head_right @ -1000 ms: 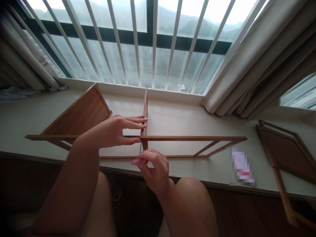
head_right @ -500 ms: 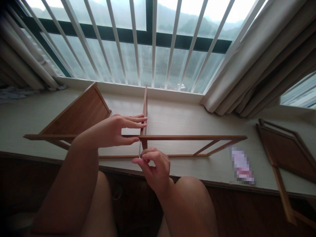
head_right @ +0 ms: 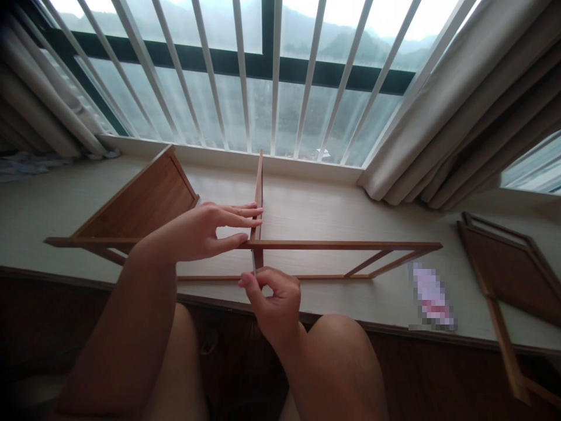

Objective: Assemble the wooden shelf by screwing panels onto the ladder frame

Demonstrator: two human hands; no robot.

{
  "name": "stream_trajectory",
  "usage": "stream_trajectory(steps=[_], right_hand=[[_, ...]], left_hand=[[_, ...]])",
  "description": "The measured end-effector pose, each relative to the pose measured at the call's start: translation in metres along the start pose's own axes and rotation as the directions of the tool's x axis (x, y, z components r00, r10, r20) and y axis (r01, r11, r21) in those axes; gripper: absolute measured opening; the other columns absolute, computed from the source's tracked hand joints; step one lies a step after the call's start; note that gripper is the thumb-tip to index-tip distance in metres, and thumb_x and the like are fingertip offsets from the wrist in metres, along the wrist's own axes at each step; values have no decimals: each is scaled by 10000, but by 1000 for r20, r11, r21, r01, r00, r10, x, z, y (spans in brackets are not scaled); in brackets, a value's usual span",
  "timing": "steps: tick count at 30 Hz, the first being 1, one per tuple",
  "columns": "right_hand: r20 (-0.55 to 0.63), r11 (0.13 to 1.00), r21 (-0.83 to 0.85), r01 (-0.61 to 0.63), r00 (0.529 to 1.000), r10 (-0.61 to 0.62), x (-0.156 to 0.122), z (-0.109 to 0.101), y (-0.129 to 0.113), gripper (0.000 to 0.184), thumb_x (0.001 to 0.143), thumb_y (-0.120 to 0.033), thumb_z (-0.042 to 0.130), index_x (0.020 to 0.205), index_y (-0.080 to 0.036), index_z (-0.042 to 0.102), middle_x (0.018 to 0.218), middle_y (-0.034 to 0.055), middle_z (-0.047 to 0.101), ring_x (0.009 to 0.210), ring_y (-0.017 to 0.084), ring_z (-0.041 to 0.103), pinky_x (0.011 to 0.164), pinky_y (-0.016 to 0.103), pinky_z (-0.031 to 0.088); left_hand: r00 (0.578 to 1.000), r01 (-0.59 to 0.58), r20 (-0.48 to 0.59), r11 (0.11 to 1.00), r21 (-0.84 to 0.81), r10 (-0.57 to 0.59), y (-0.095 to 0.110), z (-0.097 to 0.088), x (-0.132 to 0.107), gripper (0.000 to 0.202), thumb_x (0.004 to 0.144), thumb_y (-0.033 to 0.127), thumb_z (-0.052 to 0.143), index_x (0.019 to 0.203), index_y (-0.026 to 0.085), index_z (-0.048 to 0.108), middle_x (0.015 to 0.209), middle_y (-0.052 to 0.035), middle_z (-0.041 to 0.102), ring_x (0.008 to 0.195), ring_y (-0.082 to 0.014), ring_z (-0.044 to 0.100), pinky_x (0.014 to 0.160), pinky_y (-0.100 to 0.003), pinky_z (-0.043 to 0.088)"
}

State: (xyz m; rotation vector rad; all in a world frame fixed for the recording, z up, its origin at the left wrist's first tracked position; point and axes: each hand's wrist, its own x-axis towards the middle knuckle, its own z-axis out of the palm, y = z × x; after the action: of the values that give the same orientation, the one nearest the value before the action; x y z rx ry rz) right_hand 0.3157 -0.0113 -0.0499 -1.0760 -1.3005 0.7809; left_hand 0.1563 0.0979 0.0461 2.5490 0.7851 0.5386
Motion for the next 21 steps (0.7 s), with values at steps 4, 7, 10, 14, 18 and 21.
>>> stream_trajectory(steps=[4, 7, 10, 14, 18, 21], right_hand=[[197, 784, 477, -399, 917, 347, -4, 13, 0, 333, 876, -381, 581, 661, -140, 663, 630, 69, 679, 442, 115, 539, 420, 233, 412], [405, 476, 679, -558, 827, 391, -7, 19, 1, 366, 897, -432, 525, 705, -143, 641, 648, 60, 684, 401, 106, 534, 344, 198, 364], [514, 331, 723, -607, 792, 330, -8, 20, 0, 385, 916, -454, 471, 737, -154, 631, 670, 51, 683, 406, 104, 541, 331, 189, 362], [549, 340, 695, -634, 772, 318, -9, 18, -4, 434, 933, -484, 402, 730, -157, 603, 665, 51, 672, 412, 107, 539, 336, 197, 373], [552, 386, 659, -645, 764, 334, -10, 18, -7, 469, 927, -507, 396, 696, -150, 592, 623, 51, 657, 401, 109, 528, 342, 203, 379], [551, 383, 667, -639, 769, 324, -12, 19, -8, 459, 927, -496, 402, 692, -149, 588, 612, 47, 647, 398, 110, 526, 345, 205, 374]], left_hand=[[1000, 4, -11, 1000, -12, -4, 0, 0, 0, 312, 842, 294, 556, 1125, 247, 681, 1299, -16, 577, 1288, -197, 454, 1095, -336, 375], [1000, 12, -14, 1000, -16, -12, 0, 0, 1, 311, 847, 297, 546, 1121, 247, 683, 1299, -6, 578, 1289, -195, 451, 1097, -323, 371], [1000, 11, -8, 1000, -14, -11, 0, 0, 1, 312, 848, 299, 546, 1125, 248, 681, 1293, -8, 583, 1287, -197, 455, 1099, -330, 370], [1000, 15, -17, 999, -45, -15, 0, 1, 2, 299, 843, 305, 560, 1106, 248, 691, 1289, -15, 586, 1282, -207, 461, 1100, -344, 370], [1000, 14, -11, 999, -41, -14, 0, 1, 2, 310, 846, 305, 559, 1125, 253, 683, 1292, -11, 584, 1285, -204, 457, 1099, -341, 372], [1000, 16, -12, 999, -46, -17, 0, 0, 2, 312, 845, 305, 561, 1129, 260, 681, 1293, -8, 583, 1288, -205, 454, 1100, -341, 373]])
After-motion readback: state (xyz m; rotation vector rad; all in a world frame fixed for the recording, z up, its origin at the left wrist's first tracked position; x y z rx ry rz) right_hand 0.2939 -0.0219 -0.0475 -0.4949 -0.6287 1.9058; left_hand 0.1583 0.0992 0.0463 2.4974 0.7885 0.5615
